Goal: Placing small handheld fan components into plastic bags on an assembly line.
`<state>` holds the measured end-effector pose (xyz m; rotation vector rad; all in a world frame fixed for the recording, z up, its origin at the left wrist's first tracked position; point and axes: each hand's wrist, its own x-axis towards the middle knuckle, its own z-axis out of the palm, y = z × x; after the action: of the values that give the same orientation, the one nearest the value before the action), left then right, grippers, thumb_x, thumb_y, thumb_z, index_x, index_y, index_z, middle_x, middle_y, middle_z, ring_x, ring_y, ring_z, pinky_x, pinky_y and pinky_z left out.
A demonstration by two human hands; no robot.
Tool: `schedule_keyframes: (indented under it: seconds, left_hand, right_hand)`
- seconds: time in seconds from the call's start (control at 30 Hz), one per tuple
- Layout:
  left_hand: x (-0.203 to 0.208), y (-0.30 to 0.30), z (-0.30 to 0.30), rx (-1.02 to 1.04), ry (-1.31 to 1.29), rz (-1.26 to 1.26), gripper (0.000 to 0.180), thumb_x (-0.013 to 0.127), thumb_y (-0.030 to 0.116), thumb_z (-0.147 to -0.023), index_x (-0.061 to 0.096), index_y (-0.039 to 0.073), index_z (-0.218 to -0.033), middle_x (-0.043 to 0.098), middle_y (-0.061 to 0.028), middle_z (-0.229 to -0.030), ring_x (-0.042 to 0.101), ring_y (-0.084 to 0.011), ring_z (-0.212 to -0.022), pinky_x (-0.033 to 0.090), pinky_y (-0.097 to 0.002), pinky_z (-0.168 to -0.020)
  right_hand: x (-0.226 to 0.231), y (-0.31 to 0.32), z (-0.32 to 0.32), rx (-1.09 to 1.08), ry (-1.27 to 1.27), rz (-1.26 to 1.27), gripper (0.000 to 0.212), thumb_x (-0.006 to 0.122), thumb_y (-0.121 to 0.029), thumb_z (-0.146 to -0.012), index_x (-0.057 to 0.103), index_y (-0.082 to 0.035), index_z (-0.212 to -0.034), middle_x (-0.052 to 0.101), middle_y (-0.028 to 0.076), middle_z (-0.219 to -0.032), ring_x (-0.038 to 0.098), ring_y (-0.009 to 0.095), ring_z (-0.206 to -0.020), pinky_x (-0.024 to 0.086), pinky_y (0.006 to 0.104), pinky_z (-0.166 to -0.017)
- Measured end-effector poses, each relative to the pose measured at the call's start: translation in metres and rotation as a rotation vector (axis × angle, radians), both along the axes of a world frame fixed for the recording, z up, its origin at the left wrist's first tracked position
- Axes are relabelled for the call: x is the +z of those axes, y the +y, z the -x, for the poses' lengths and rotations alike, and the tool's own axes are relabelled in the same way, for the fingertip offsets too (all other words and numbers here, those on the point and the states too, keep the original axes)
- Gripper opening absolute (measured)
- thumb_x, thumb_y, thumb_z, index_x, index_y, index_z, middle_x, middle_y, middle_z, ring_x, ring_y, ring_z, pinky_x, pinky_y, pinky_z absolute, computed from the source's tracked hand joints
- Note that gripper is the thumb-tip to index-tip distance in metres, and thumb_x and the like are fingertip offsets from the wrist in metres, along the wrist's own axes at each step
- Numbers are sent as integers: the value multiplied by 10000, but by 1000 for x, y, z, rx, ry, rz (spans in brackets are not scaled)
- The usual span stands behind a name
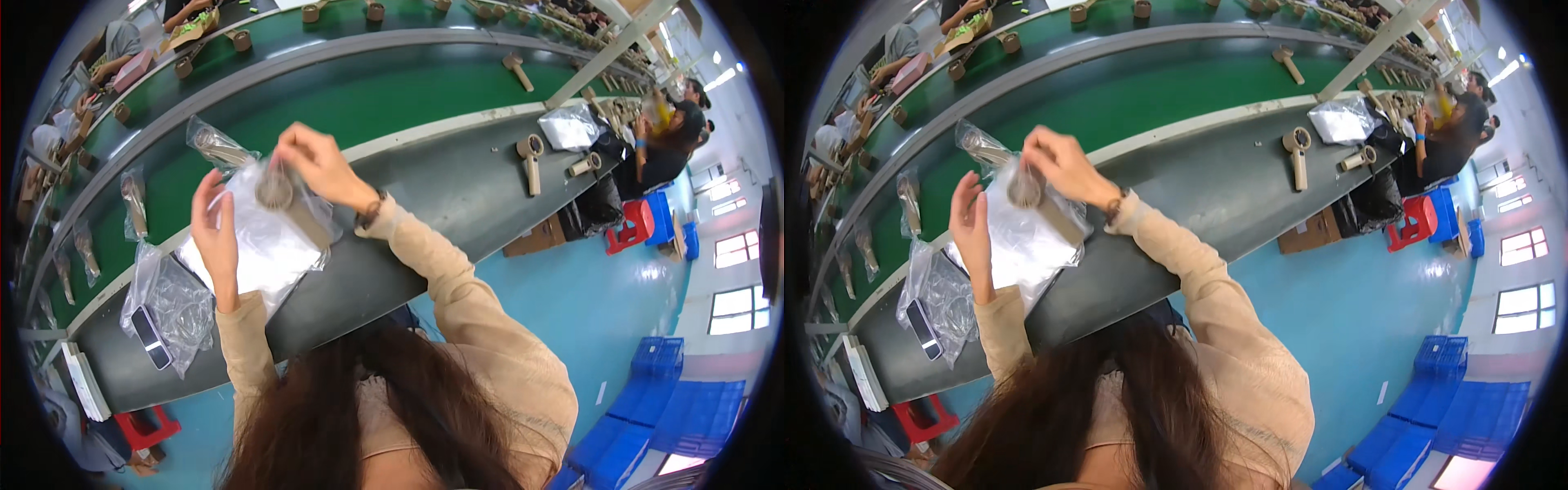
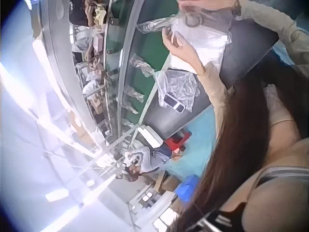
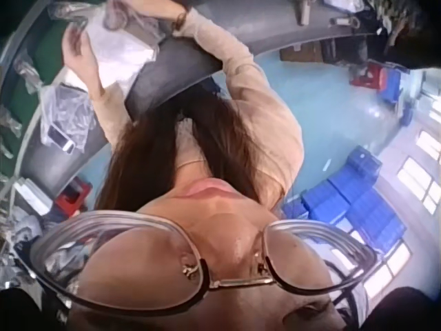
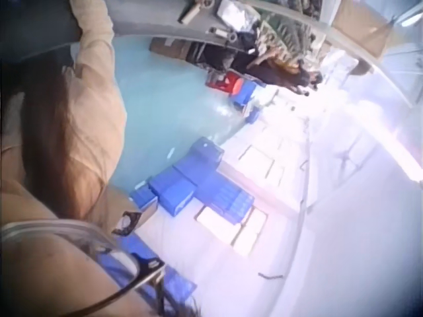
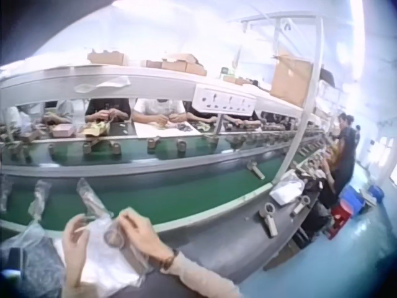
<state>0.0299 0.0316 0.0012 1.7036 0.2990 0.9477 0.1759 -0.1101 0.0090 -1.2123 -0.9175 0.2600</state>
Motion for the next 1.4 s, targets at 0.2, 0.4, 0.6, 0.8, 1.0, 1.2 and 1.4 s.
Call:
schedule_keyframes:
  seconds: [0.2,0.4,0.6,0.8,1.0,1.2,1.4]
  left_hand:
    - [-32,-39,46,-186,378,-353,120,641,-12,-815,660,3,-932,653,-96,-921,608,-198,-873,470,-314,-786]
    - [-44,-71,59,-166,487,-688,209,739,65,-715,637,37,-895,601,-101,-927,555,-306,-869,460,-390,-759]
    - [-54,-64,54,-150,542,-702,134,700,61,-752,631,49,-866,599,-73,-861,554,-285,-842,460,-381,-732]
    - [-59,-66,64,-100,559,-564,176,697,79,-775,629,42,-932,623,-78,-925,573,-289,-899,479,-361,-761]
    - [-53,-73,74,113,418,-654,503,765,239,-747,588,85,-1192,556,-94,-1267,503,-289,-1195,410,-407,-993]
    - [-68,-80,82,-38,459,-838,463,738,238,-766,580,88,-1174,563,-78,-1227,501,-261,-1172,358,-436,-1024]
    - [-84,-71,73,29,510,-887,326,681,154,-799,590,60,-1098,578,-79,-1140,521,-255,-1087,384,-412,-960]
  right_hand:
    - [-7,29,-108,-651,-314,36,152,585,-167,-905,612,-22,-868,650,190,-743,644,389,-699,503,424,-619]
    - [-46,35,-214,-907,-482,407,220,529,-282,-921,635,-93,-959,671,198,-876,629,430,-860,489,533,-734]
    - [-99,51,-282,-762,-371,373,216,549,-264,-932,637,-72,-980,695,154,-852,652,383,-868,503,458,-778]
    - [-29,56,-189,-727,-654,122,314,473,-260,-993,652,-7,-1049,691,134,-807,654,311,-796,479,343,-810]
    - [112,-61,34,-260,-897,-112,318,427,-160,-1020,604,80,-909,634,152,-766,606,225,-649,481,302,-601]
    - [136,-108,102,-183,-1214,-314,647,553,-405,-930,185,-98,-1364,343,244,-1287,628,310,-817,501,298,-465]
    - [130,-93,115,-522,-1306,-668,759,492,-383,-976,66,-81,-1526,420,244,-1209,596,274,-797,512,260,-388]
